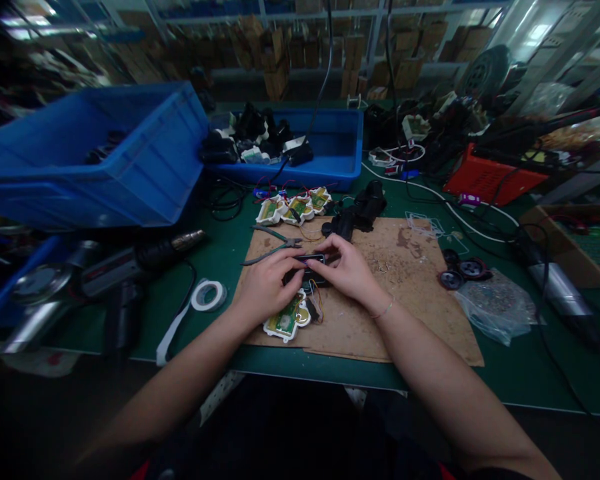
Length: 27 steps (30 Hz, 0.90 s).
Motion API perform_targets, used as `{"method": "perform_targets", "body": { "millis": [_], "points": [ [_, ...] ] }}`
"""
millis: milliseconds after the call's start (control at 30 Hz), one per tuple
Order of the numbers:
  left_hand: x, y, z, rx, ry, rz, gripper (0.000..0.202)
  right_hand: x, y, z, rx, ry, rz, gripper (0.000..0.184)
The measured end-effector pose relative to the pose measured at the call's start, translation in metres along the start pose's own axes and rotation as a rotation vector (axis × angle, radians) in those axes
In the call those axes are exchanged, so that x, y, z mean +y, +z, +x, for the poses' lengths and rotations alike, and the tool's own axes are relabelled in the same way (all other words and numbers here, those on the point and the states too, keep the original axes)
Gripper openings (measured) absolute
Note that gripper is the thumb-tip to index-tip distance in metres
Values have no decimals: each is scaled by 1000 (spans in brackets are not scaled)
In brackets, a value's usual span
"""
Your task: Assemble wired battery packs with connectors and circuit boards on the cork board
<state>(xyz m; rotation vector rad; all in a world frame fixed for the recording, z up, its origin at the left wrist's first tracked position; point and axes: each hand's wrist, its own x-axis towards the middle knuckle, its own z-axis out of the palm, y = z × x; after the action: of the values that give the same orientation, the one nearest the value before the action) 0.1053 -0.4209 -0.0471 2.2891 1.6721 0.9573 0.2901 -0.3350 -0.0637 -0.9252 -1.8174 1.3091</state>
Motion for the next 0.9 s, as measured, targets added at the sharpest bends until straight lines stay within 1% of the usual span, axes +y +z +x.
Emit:
{"method": "perform_targets", "body": {
  "millis": [100,200,333,500,700,800,900],
  "points": [
    [3,-1,-1,-18,4,25,15,0,0,0,6,-11,-12,34],
    [7,0,-1,-27,-13,76,22,1,0,0,16,-25,-19,33],
    [10,2,0,-20,-38,123,16,3,1,0,12,-17,7,33],
    [9,3,1,-9,-34,142,14,1,0,0,11,-15,6,33],
    [0,-3,3,13,-26,4,14,-3,-2,0,-14,27,38,35],
    [-3,-4,3,45,-41,-85,12,-3,-2,0,-21,35,47,35],
    [-3,-3,2,95,-47,-103,12,-2,-1,0,-15,39,49,35]
  ]
}}
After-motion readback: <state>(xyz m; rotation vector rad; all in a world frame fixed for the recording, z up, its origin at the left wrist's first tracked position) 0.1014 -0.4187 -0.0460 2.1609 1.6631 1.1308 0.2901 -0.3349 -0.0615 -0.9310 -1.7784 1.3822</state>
